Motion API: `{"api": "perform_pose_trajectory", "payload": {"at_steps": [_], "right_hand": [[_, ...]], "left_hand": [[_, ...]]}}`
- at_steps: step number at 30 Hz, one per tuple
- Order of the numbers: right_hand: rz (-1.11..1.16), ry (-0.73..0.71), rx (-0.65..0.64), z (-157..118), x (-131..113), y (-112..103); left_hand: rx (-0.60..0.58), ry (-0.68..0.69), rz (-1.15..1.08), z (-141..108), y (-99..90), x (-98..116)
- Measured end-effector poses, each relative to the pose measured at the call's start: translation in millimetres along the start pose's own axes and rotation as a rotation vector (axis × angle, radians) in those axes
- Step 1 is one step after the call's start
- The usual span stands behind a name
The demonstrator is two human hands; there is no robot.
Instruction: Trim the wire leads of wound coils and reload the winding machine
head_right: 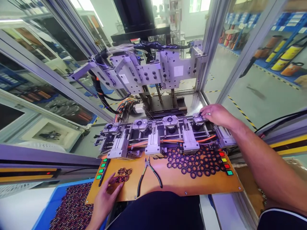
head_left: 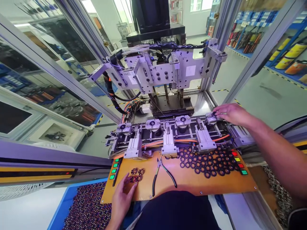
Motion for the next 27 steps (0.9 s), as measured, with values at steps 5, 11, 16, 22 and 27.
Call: {"api": "perform_pose_trajectory", "payload": {"at_steps": [5,11,16,22,27], "right_hand": [[-0.040,-0.041,-0.014,1,-7,-1],[-0.106,-0.024,0.078,-14,-10,5],[-0.138,-0.010,0.146,-28,-14,18],[-0.168,0.013,0.306,-40,-42,-2],[-0.185,0.135,0.620,-112,-90,-27]], "left_hand": [[0.026,0.035,0.011,2,1.2,1],[0.026,0.040,0.018,-1,-0.8,6],[0.043,0.051,0.012,-4,-4.9,15],[0.080,0.122,0.072,-2,-13.7,26],[0.099,0.206,0.193,-6,-17.4,34]]}}
Point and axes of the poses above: each hand's wrist, its own z-axis towards the middle knuckle, its own y-axis out of the palm, x = y × z, the point moved 7 cm from there along z, towards the middle knuckle, and after that the axes turned 2 degrees about x, right-handed, at the moved point
